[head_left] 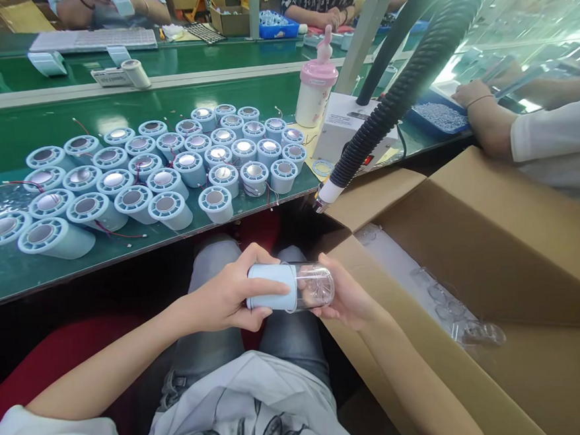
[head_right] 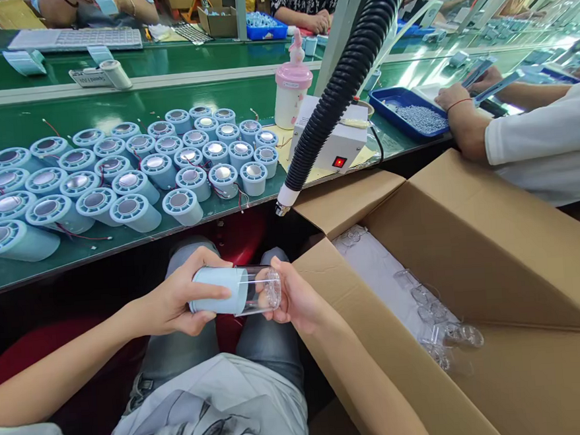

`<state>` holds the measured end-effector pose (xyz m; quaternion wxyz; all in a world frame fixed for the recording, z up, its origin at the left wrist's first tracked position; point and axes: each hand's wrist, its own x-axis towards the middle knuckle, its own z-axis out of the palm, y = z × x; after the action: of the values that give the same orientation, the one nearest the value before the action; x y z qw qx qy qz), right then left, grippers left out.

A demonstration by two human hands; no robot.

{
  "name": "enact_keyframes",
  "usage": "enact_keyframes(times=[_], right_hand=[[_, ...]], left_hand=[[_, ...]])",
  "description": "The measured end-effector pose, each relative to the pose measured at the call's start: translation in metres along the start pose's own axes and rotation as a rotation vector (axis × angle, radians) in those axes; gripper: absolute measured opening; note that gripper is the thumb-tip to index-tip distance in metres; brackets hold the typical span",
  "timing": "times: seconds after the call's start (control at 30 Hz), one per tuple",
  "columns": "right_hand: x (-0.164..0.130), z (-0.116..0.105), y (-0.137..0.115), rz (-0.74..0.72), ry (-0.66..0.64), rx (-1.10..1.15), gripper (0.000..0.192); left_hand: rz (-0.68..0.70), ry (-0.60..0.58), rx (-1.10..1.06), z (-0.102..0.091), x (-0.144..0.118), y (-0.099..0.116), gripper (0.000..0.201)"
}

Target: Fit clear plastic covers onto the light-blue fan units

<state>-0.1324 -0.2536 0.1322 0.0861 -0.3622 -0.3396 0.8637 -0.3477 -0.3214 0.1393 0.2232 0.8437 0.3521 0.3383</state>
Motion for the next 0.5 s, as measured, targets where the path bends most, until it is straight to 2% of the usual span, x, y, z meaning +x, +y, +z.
enact_keyframes(times=[0.1, 0.17, 0.37, 0.43, 0.5], right_hand=[[0.0001, 0.0006, -0.0009, 0.005, -0.016, -0.009, 0.059], [0.0004, 0.0008, -0.0005, 0.003, -0.013, -0.013, 0.059], [0.0016, -0.0009, 0.0036, -0.006, 0.011, -0.01, 0.057], [0.0001, -0.0023, 0.0044, -0.002, 0.021, -0.014, 0.057], [-0.0028, -0.0034, 0.0044, 0.001, 0.03, -0.026, 0.057]], left_hand=[[0.031, 0.103, -0.081, 0.0021, 0.001, -0.0007, 0.044], [0.021, 0.131, -0.116, 0.0023, 0.0008, -0.0003, 0.05], [-0.065, -0.032, 0.027, -0.0019, -0.0027, 0.0033, 0.045], [-0.059, -0.034, 0.04, -0.0032, -0.0023, 0.0046, 0.044], [-0.049, 0.007, -0.006, -0.004, -0.0009, 0.006, 0.053]])
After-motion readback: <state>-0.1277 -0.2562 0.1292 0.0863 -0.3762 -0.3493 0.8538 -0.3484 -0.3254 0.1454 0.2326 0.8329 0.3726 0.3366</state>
